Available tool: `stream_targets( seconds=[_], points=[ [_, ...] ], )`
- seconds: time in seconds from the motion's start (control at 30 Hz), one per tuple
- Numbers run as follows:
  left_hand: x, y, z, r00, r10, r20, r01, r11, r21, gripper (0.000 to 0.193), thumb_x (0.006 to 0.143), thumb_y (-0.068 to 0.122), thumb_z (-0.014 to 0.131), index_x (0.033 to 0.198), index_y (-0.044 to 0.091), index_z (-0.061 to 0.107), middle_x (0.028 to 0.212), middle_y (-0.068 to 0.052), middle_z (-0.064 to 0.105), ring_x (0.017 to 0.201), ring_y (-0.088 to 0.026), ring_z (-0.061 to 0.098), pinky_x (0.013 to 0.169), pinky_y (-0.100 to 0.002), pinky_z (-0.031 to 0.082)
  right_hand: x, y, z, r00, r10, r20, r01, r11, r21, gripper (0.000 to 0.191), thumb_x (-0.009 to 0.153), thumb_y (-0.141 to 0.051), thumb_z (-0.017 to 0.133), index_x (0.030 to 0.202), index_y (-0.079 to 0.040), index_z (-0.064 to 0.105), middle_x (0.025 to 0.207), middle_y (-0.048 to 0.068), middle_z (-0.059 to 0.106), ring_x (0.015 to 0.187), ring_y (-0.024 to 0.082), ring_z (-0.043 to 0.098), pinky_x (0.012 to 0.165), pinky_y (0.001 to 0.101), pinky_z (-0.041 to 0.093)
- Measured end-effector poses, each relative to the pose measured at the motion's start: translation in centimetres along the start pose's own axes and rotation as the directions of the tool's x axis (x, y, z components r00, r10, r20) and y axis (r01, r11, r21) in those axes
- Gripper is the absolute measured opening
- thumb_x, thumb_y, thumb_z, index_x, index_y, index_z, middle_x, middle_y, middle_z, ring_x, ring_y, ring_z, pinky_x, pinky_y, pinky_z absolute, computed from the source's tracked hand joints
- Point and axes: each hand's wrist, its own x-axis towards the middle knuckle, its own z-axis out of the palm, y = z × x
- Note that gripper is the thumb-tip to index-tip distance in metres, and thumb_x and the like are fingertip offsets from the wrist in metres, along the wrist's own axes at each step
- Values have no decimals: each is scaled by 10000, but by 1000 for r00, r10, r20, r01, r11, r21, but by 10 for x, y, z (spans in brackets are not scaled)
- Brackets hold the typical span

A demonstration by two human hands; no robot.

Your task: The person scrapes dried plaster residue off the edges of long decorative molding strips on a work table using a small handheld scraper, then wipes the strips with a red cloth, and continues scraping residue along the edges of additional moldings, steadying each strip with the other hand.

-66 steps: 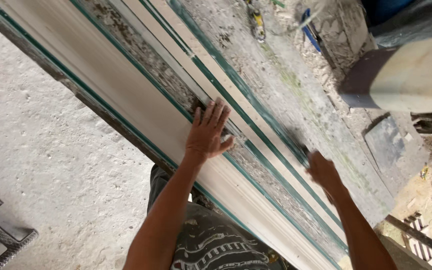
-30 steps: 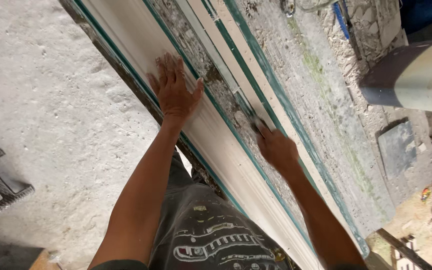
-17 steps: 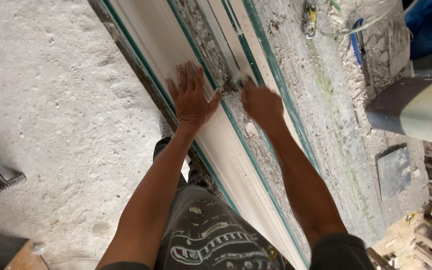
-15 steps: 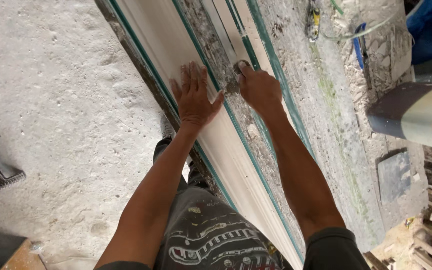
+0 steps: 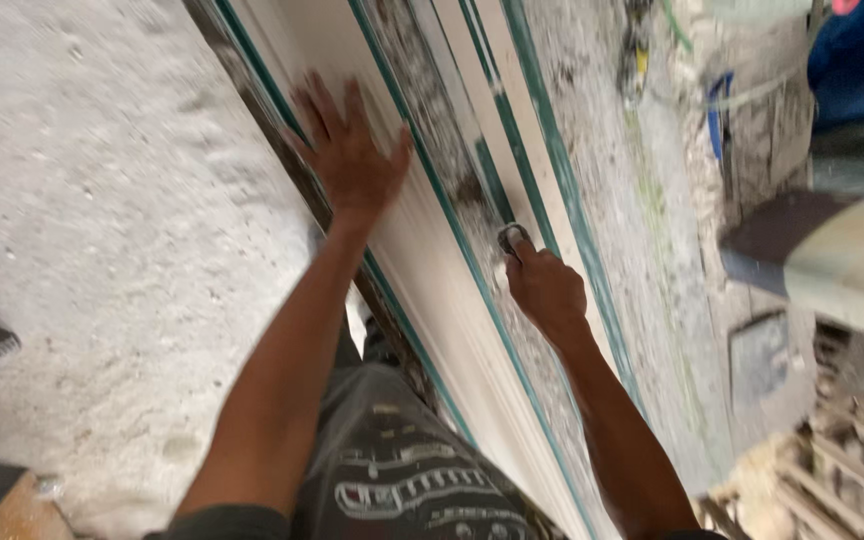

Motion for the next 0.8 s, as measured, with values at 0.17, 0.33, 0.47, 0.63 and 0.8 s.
stream_targets(
  seconds=[0.17,0.33,0.47,0.63,0.8],
  points=[
    [5,-3,5,985,-96,140,100,995,-25,869,1008,635,598,1663,137,318,1720,-214,52,1590,-436,15,1223,-722,12,133,-87,-65,991,-109,-79,111,994,19,458,1046,-409,493,1471,-237,495,908,233,699,774,436,709,673,576,576],
    [5,-5,8,985,-85,149,89,996,-19,870,990,659,577,1662,177,306,1715,-204,56,1585,-424,8,1213,-720,-3,160,-101,-103,967,-184,-175,205,973,109,387,1066,-370,486,1431,-252,529,935,165,730,836,399,724,713,575,567],
    [4,-5,7,971,-114,210,123,992,-29,853,991,660,579,1658,197,317,1720,-199,65,1589,-423,12,1215,-716,-5,58,-49,-57,996,-86,4,86,995,60,542,1054,-453,439,1563,-270,390,811,197,688,710,391,697,598,562,558],
    [3,-4,8,986,-84,142,84,996,3,866,1006,651,580,1676,161,336,1726,-216,66,1592,-437,15,1211,-724,12,-26,-2,-3,998,61,-26,-58,994,97,494,995,-464,502,1462,-301,524,865,178,696,730,395,703,637,551,577],
    [-2,-4,6,996,-29,84,33,998,-49,852,1031,685,583,1670,167,362,1748,-225,99,1619,-449,44,1229,-732,19,44,-23,-17,996,-26,-81,36,993,114,397,1019,-400,514,1377,-252,603,914,180,695,754,404,701,662,544,577]
  ],
)
